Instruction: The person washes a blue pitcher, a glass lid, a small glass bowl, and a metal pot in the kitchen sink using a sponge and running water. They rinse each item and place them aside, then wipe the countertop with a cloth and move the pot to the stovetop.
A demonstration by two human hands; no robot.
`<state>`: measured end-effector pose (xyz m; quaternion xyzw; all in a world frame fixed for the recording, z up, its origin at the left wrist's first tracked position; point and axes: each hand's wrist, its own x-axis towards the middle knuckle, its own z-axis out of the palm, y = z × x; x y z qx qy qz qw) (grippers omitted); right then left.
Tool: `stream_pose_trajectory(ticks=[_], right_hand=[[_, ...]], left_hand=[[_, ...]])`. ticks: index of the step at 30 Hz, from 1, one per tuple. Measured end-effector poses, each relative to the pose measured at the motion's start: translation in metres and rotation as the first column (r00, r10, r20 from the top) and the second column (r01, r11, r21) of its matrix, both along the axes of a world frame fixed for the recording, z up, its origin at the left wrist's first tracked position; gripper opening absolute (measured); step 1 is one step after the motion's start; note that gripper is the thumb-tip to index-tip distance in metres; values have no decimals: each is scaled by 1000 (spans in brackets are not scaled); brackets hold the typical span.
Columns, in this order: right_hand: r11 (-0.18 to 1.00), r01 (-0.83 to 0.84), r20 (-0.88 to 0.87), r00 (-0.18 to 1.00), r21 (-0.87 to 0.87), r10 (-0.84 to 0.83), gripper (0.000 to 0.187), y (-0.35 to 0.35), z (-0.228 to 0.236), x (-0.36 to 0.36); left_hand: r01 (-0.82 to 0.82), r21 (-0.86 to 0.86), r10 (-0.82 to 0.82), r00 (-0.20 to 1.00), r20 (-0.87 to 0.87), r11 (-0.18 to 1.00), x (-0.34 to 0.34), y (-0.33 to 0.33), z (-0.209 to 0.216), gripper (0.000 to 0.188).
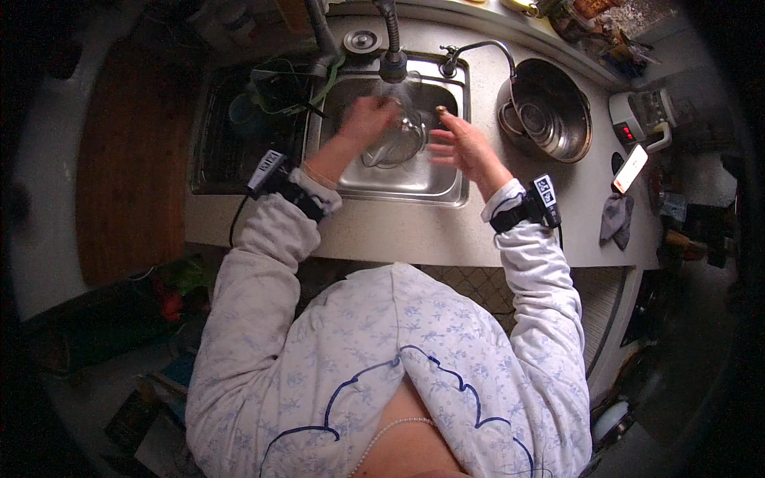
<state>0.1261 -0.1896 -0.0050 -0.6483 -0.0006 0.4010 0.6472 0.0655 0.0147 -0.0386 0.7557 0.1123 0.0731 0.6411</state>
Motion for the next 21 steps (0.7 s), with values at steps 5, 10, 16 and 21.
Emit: stream_pose_trajectory(ticks=[5, 10, 16, 21], right_hand=[[944, 145, -155, 983, 296, -102, 50, 18, 6, -18], [951, 222, -157, 969, 215, -191, 51, -18, -8, 1], [809, 382, -273, 919, 447, -284, 39, -19, -70, 42], [726, 454, -432, 870, 516, -237, 28, 38, -96, 44]], left_hand=[[120, 560, -184, 981, 59, 820, -21, -93, 11, 29], [161, 910, -415, 910, 13, 382, -49, -59, -14, 58], [151, 519, -130, 989, -77, 841, -62, 60, -21, 53], [-580, -585, 601, 777, -187, 567, -60, 143, 19, 27]])
